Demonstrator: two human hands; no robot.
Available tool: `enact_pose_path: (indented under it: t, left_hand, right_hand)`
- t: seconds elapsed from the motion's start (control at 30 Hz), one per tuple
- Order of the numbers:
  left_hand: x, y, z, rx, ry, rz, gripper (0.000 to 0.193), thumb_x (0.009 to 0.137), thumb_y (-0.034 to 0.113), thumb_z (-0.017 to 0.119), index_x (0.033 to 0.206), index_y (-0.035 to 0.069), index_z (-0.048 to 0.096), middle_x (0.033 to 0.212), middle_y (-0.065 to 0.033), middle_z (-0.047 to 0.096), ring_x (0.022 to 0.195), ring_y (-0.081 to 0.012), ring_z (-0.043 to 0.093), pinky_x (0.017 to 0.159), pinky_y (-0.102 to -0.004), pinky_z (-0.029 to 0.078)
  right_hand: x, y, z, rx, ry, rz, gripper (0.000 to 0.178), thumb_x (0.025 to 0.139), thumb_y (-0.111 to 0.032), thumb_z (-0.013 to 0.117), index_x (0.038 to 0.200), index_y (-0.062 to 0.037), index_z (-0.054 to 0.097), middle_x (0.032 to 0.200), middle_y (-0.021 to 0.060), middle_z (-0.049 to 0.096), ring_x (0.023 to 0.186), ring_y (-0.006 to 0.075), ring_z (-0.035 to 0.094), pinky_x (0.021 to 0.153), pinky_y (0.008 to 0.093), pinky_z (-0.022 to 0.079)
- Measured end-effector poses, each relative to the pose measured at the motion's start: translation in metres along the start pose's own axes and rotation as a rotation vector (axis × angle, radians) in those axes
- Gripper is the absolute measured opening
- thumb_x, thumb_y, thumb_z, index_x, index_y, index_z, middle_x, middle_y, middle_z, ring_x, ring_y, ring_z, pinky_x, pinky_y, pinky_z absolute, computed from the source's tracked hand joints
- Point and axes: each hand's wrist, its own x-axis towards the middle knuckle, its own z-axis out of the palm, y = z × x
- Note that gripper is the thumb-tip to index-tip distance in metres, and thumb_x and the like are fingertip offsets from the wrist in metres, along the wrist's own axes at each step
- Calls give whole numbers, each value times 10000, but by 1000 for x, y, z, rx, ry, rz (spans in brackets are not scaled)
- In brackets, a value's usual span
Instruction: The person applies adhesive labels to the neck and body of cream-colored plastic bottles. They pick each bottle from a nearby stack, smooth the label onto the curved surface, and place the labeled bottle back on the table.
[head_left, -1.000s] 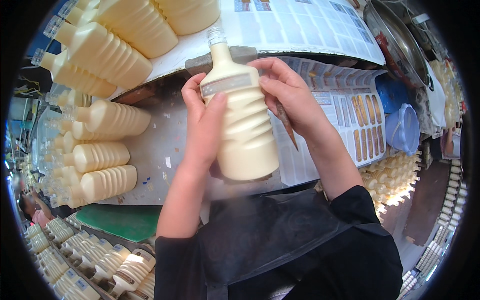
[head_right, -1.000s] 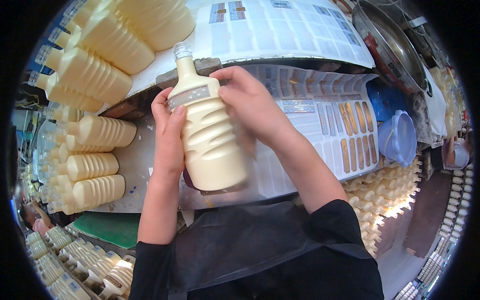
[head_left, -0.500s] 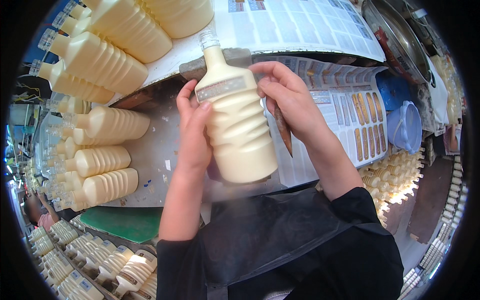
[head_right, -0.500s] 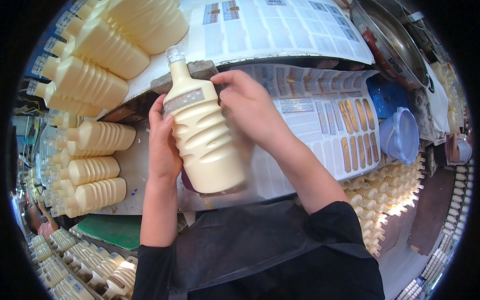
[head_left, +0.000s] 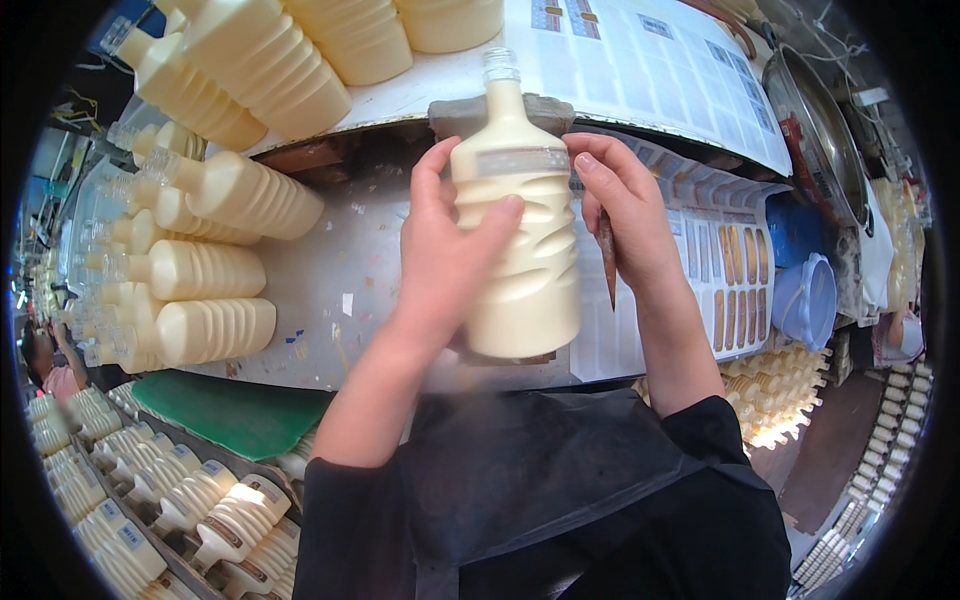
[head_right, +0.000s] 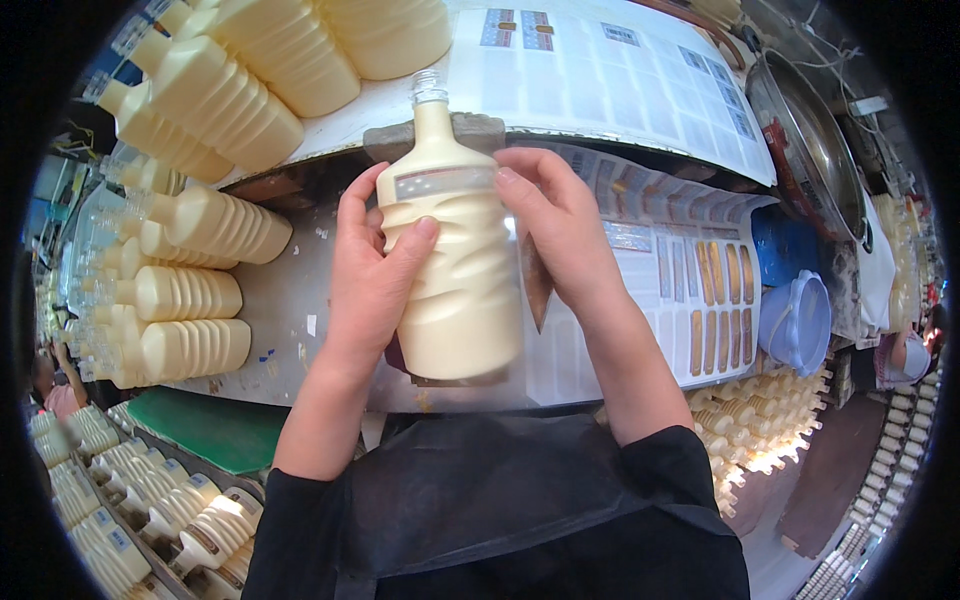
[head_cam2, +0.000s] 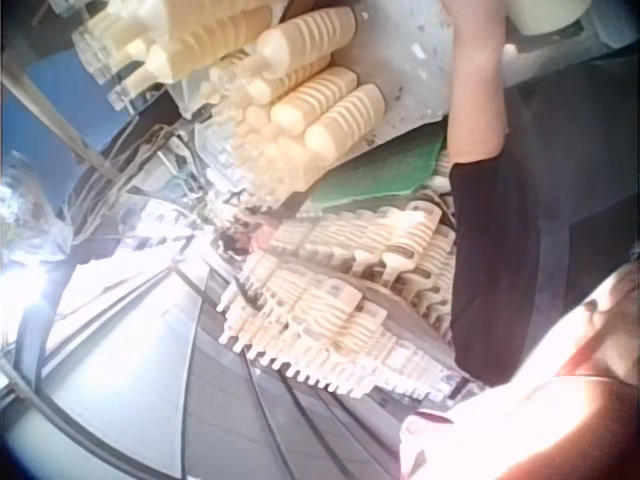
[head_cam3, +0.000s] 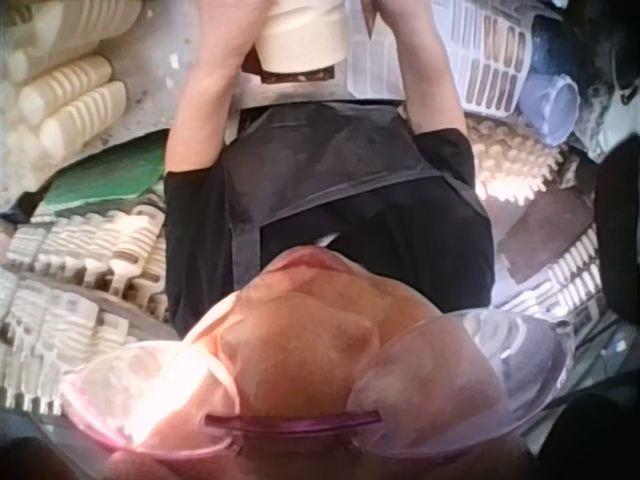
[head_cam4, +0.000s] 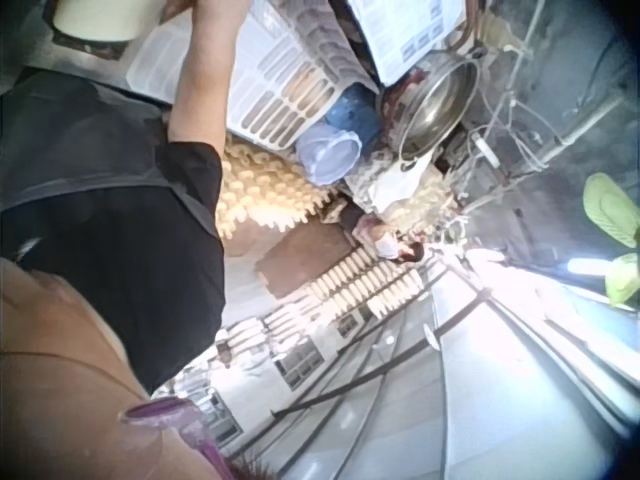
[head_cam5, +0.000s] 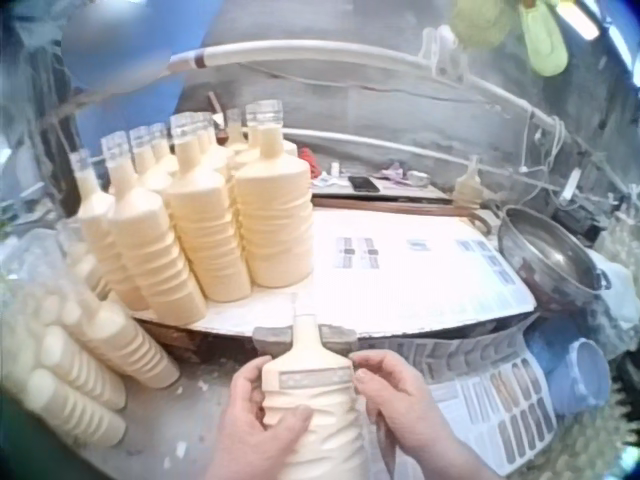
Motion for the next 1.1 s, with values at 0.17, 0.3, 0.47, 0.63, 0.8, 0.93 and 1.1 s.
enact_pose_path:
  t: [0.17, 0.3, 0.47, 0.63, 0.8, 0.93, 1.1]
  left_hand:
    - [-1, -4, -2, 43, -1, 21, 712, 938, 150, 721, 1507, 13, 315, 1283, -194, 641, 1129, -222, 659, 962, -350, 546]
    - [-1, -5, -3, 97, 19, 42, 759, 898, 279, 765, 1484, 16, 361, 1269, -234, 662, 1129, -302, 689, 975, -394, 540]
    - [-1, -4, -2, 178, 28, 69, 741, 910, 266, 750, 1486, 15, 357, 1232, -221, 673, 1111, -294, 683, 965, -393, 539]
    - [-3, -2, -2, 269, 35, 70, 713, 927, 188, 740, 1495, 5, 350, 1215, -177, 676, 1093, -200, 660, 941, -355, 546]
    - [-2, -4, -2, 256, 48, 88, 768, 882, 340, 763, 1469, 29, 377, 1178, -250, 694, 1069, -379, 711, 943, -442, 551]
    - [-1, -6, -1, 272, 59, 95, 763, 884, 339, 761, 1468, 32, 378, 1156, -258, 698, 1051, -392, 715, 925, -447, 558]
    - [-1, -7, 0, 251, 59, 100, 760, 886, 333, 759, 1468, 32, 376, 1136, -263, 702, 1029, -404, 720, 906, -447, 566]
  right_hand:
    - [5, -3, 3, -128, -23, -63, 480, 940, -317, 706, 1247, 41, 613, 1217, 136, 663, 1146, 187, 601, 1014, 317, 454]
    - [9, -7, 8, -224, -5, -85, 530, 893, -366, 754, 1205, 43, 630, 1198, 155, 673, 1119, 200, 621, 983, 328, 479]
    - [16, -11, 17, -382, 68, -83, 607, 823, -434, 806, 1155, 47, 643, 1137, 172, 699, 1040, 221, 667, 912, 343, 525]
    - [16, -14, 22, -482, 128, -59, 652, 782, -461, 826, 1141, 51, 638, 1095, 188, 718, 991, 239, 700, 874, 351, 546]
    - [15, -13, 24, -468, 128, -56, 662, 776, -454, 831, 1143, 58, 628, 1081, 190, 721, 977, 235, 705, 860, 344, 551]
    - [16, -11, 24, -437, 127, -43, 666, 774, -449, 835, 1149, 59, 624, 1065, 187, 724, 961, 221, 706, 843, 333, 553]
    - [15, -10, 24, -436, 128, -32, 661, 772, -432, 842, 1158, 55, 616, 1042, 172, 723, 925, 199, 698, 824, 319, 552]
